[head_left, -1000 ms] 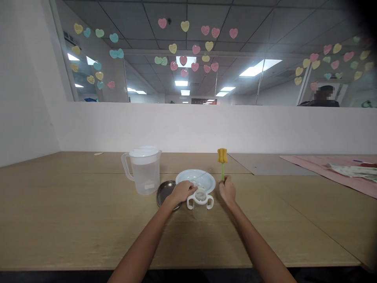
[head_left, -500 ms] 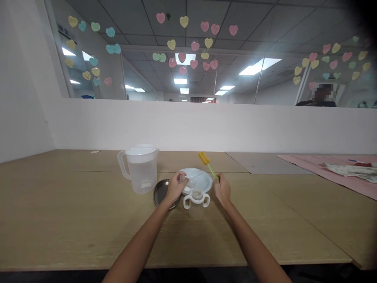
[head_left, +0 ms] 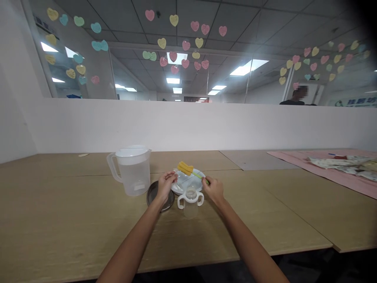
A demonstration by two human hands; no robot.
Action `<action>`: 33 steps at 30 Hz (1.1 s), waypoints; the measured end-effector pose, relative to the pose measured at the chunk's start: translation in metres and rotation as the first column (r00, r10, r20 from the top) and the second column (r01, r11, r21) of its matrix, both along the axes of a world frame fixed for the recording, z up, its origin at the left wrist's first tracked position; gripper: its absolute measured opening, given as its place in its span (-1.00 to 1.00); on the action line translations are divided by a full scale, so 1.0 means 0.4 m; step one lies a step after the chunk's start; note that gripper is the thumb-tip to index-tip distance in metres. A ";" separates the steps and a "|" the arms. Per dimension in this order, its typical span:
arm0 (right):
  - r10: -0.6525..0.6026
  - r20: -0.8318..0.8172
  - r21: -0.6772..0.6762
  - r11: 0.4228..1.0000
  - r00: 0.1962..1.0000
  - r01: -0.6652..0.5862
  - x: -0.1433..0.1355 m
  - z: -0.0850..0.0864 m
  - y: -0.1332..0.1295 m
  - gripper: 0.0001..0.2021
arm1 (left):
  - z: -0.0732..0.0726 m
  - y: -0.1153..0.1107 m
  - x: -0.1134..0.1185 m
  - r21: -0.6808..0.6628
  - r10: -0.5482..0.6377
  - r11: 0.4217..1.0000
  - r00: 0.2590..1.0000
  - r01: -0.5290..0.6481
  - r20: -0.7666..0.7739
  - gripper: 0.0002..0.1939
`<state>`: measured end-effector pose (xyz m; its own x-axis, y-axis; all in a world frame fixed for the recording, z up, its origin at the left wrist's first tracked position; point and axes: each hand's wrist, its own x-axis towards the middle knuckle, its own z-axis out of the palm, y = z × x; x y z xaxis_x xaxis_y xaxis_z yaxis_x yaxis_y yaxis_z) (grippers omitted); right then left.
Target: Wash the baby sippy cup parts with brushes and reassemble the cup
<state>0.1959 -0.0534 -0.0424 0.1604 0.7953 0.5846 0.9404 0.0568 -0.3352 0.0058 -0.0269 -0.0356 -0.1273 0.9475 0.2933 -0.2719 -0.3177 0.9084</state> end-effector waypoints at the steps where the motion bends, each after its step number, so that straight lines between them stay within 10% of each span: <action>1: -0.003 0.004 0.002 1.000 1.000 0.003 0.003 -0.001 0.002 -0.62 | -0.002 0.002 -0.001 -0.001 -0.002 1.000 1.000 0.002 -0.004 -0.72; 10: 0.197 -0.039 0.026 0.980 0.980 -0.196 0.039 -0.018 0.018 -0.58 | 0.002 -0.009 0.000 0.039 -0.001 0.999 0.995 0.005 -0.097 -0.77; 33: 0.173 -0.118 0.065 0.984 0.978 -0.166 0.028 -0.009 0.020 -0.59 | -0.007 0.005 -0.002 0.055 -0.037 0.998 0.999 0.038 -0.012 -0.66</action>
<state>0.2072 -0.0453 -0.0460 0.0990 0.7847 0.6120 0.8675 0.2332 -0.4393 0.0048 -0.0248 -0.0385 -0.0886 0.9340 0.3462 -0.2742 -0.3570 0.8929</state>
